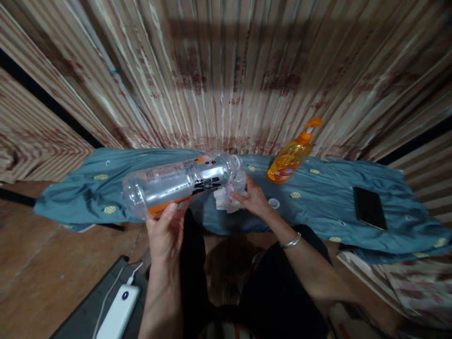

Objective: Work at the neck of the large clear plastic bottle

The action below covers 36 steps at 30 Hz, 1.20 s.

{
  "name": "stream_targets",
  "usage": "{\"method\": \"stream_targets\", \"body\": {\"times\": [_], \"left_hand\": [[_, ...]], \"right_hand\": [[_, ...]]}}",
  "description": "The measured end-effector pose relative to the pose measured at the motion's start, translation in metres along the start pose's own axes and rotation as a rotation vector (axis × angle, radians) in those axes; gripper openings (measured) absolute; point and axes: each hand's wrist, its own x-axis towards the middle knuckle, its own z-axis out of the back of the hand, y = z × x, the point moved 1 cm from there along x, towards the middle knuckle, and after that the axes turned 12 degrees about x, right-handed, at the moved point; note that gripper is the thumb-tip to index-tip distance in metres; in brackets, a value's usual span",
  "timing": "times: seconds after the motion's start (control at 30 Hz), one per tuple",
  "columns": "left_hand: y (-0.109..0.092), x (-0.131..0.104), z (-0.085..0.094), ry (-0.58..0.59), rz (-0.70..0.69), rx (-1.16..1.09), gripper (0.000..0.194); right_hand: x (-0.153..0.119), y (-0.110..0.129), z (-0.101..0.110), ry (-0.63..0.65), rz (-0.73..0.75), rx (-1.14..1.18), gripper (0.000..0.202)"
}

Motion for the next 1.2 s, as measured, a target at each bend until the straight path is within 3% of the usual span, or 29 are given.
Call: {"method": "stream_targets", "body": {"times": [0.4,0.83,1.07,1.2], "left_hand": [[-0.0036,0.0004,-0.0043,0.013,-0.001,0.032,0.057],[-0.0040,0.0011,-0.0036,0.021,-0.008,0.045,0.079],[-0.0038,0.0017,-0.0028,0.044,-0.015,0.074,0.072],[-0.0037,0.0025,-0.0031,0.038,-0.009,0.073,0.078]], "right_hand": [[-0.0006,-0.0020,-0.0005,-0.009,0.013,-0.003,0.072],[-0.0008,-0.0017,0.0001,-0.007,0.014,0.025,0.071],[-0.0010,-0.0001,0.0006,-0.002,0.013,0.031,0.070],[-0.0012,-0.0019,-0.0007,-0.011,0.007,0.031,0.071]]}}
